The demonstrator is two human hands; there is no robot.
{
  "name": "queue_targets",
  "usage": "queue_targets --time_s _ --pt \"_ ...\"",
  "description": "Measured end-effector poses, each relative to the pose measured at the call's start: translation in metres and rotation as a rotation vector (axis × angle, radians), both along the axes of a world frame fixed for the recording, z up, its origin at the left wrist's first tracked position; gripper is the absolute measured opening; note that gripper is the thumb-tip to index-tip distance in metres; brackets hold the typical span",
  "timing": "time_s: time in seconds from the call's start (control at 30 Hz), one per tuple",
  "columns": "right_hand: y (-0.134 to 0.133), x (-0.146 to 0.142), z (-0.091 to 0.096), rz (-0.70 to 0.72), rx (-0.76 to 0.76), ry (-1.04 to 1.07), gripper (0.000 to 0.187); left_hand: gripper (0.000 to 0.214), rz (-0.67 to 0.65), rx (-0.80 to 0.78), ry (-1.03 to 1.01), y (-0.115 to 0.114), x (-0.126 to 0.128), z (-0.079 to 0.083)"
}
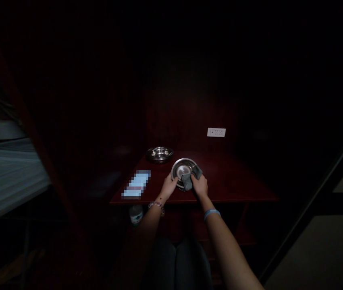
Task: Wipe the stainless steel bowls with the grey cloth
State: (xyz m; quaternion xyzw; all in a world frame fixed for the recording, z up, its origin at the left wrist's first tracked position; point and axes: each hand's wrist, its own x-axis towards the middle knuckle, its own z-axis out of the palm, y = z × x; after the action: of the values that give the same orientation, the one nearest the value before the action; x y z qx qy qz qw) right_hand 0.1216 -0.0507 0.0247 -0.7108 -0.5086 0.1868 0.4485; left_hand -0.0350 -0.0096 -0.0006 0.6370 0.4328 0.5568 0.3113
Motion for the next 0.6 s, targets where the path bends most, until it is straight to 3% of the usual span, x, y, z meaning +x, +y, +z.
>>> queue_targets --time_s 0.6 --pt "0.0019 0.0006 -0.0024 0.001 -0.004 -0.002 0.043 0.033 -0.018 0.002 -0.028 0.0029 -0.0003 -0.0031"
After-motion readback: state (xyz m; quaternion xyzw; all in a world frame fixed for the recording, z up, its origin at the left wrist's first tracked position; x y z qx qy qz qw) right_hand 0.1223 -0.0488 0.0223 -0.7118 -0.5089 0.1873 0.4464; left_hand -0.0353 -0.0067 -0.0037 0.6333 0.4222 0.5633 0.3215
